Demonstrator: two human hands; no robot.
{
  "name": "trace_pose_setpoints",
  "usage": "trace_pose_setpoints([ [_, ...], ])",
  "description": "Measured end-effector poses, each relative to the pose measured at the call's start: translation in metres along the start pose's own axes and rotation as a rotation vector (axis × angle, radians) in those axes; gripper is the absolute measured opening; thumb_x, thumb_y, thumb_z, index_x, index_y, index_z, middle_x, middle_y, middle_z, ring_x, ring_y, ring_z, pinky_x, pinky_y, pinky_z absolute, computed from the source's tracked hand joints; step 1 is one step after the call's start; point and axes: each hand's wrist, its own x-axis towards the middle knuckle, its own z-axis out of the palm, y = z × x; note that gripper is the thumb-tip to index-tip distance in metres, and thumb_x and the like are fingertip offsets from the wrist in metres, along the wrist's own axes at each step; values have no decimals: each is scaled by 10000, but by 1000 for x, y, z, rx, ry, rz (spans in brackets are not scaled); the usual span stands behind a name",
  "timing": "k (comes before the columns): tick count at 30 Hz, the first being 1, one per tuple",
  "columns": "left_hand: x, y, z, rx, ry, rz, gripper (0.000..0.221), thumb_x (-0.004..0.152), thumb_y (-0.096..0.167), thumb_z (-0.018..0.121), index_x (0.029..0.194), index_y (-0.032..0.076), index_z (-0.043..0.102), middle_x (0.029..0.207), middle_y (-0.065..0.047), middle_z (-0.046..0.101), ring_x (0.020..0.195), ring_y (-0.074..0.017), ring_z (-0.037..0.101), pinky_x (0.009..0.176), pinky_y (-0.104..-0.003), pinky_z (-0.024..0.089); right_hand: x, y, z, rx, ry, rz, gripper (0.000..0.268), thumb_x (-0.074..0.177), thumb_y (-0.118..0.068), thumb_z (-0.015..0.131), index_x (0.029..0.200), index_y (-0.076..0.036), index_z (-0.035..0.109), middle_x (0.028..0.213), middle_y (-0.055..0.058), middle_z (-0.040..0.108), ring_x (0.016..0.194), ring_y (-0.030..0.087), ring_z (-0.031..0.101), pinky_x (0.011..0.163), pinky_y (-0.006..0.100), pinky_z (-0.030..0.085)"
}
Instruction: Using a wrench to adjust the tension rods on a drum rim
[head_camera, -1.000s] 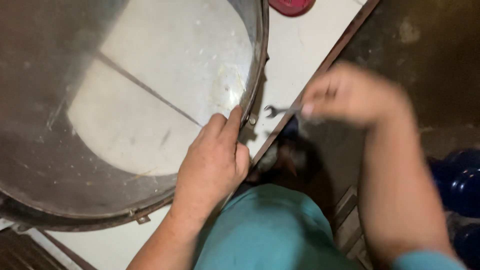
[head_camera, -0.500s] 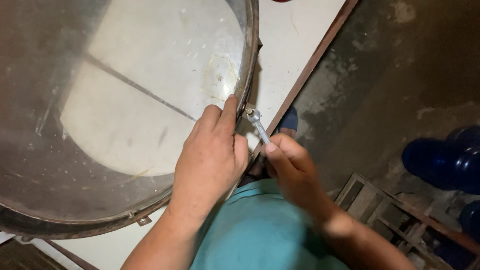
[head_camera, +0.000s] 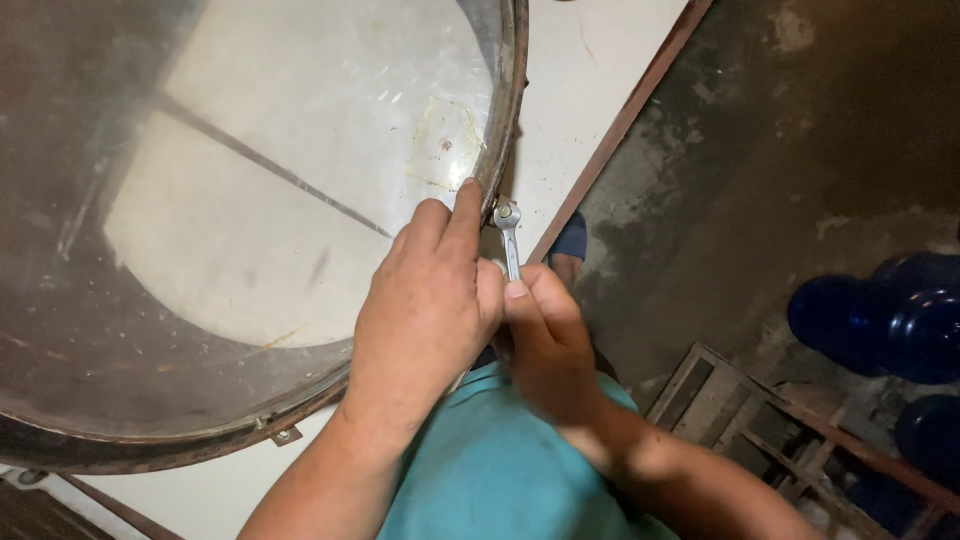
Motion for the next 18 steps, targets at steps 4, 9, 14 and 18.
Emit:
trace_pose_setpoints([
  [4, -3, -2, 3, 45, 26, 13, 690, 827, 174, 549, 1494, 19, 469, 1010, -171, 520, 897, -415, 574, 745, -549, 499, 11, 0, -29, 76, -54, 43, 204, 1023, -254, 552, 950, -68, 590, 642, -16, 485, 557, 89, 428, 495, 274, 345],
  [9, -2, 2, 1, 88, 30, 20, 690, 822, 151, 584, 1488, 8, 473, 1025, -156, 529, 896, -383, 583, 701, -542, 516, 34, -78, -58, -131, -264, 202, 313, 900, -348, 704, 803, -57, 643, 578, -44, 438, 510, 73, 328, 445, 266, 186],
  [14, -1, 2, 3, 87, 42, 9, 675, 824, 133, 575, 1478, -3, 483, 1011, -160, 536, 883, -396, 579, 685, -553, 509, 167, -113, -95, -1037, -673, 162, 251, 857, -328, 747, 952, -111, 830, 800, 8, 746, 731, 137, 639, 736, 301, 474],
  [18, -1, 4, 4, 98, 89, 15, 648, 829, 135, 556, 1462, 1, 523, 989, -159, 546, 843, -400, 584, 675, -554, 514, 228, -151, -49, -1329, -1000, 150, 263, 774, -227, 842, 990, -79, 868, 867, 42, 862, 777, 119, 737, 807, 259, 554],
])
